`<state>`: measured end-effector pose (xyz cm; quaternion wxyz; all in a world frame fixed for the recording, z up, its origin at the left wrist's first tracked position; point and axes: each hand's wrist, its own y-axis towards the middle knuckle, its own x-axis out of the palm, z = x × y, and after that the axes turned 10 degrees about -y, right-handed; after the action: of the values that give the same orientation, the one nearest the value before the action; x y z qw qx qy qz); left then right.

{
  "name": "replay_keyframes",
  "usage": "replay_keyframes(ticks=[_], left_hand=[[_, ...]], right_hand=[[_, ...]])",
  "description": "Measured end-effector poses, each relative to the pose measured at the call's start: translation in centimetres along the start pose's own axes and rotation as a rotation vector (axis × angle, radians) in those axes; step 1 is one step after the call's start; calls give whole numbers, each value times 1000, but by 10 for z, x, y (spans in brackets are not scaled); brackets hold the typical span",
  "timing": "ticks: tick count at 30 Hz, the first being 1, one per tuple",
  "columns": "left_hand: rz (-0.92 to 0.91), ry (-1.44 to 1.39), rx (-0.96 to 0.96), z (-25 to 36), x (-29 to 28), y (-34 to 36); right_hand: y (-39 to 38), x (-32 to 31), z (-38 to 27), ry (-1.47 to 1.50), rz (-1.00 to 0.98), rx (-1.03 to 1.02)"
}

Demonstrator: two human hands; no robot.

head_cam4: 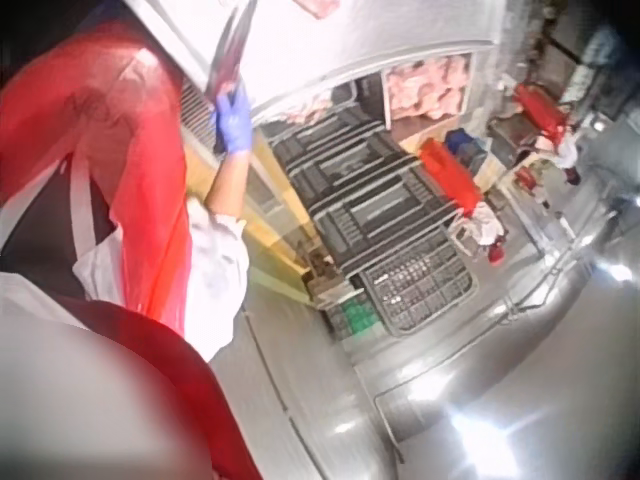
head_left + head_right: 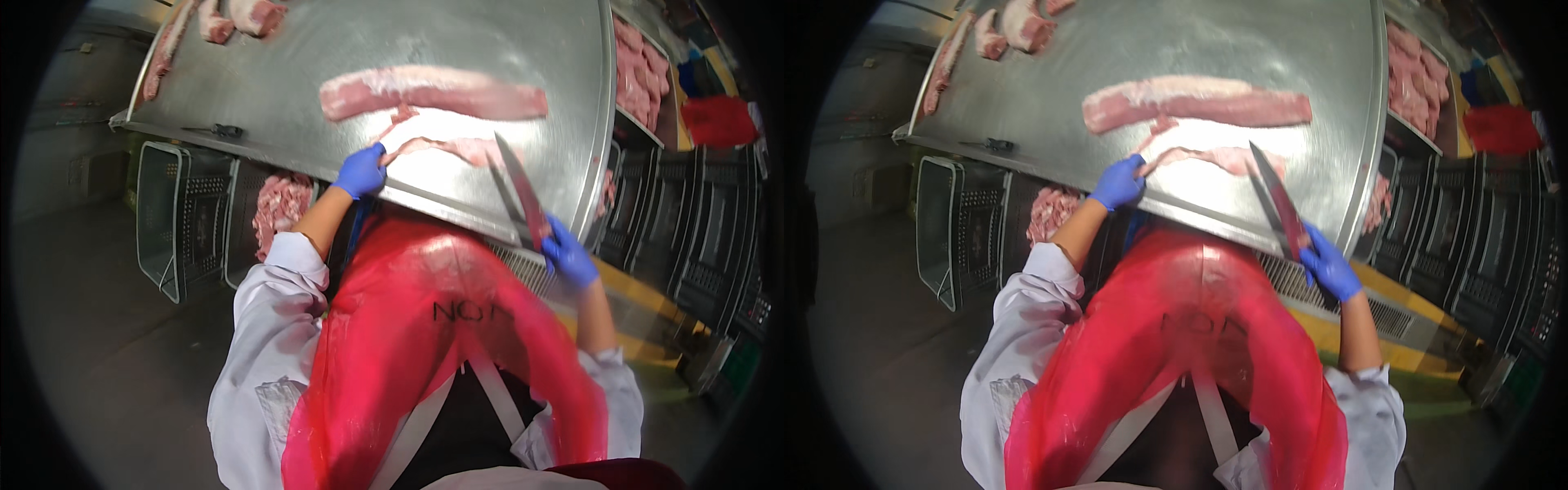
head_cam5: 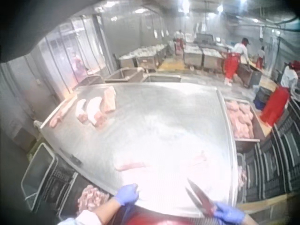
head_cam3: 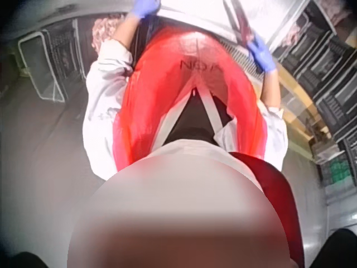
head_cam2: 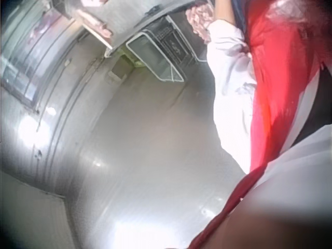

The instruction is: The person trims fat and connective tissue from large cuts of raw meat using a knife. They repeatedly slice along the surface, lift the trimmed pieces, and place them into a nearby container while working on a stainless steel table.

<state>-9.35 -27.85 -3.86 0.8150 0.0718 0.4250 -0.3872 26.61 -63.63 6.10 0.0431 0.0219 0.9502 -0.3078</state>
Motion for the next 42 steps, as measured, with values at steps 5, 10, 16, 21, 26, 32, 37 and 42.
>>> replay_keyframes(ticks=[5,10,16,21,26,32,37,42], left_hand=[[6,22,51,29,-1,-10],[9,199,111,37,-17,-18],[44,454,107,-33,-66,-40],[133,345,58,-62,-69,-54],[127,252,5,-80,-65,-67],[175,177,153,-61,-61,-81],[262,173,186,-73,-69,-83],[195,208,-2,-105,-87,-93]], right_hand=[[86,50,-24,-693,174,-306],[104,74,-36,-993,274,-154],[113,51,-13,-1000,518,-302],[120,28,-26,-1072,449,-141],[97,34,-46,-1152,332,-123],[138,122,-98,-1047,-46,-300],[240,183,-108,-1160,19,-496],[269,159,-115,-1313,52,-549]])
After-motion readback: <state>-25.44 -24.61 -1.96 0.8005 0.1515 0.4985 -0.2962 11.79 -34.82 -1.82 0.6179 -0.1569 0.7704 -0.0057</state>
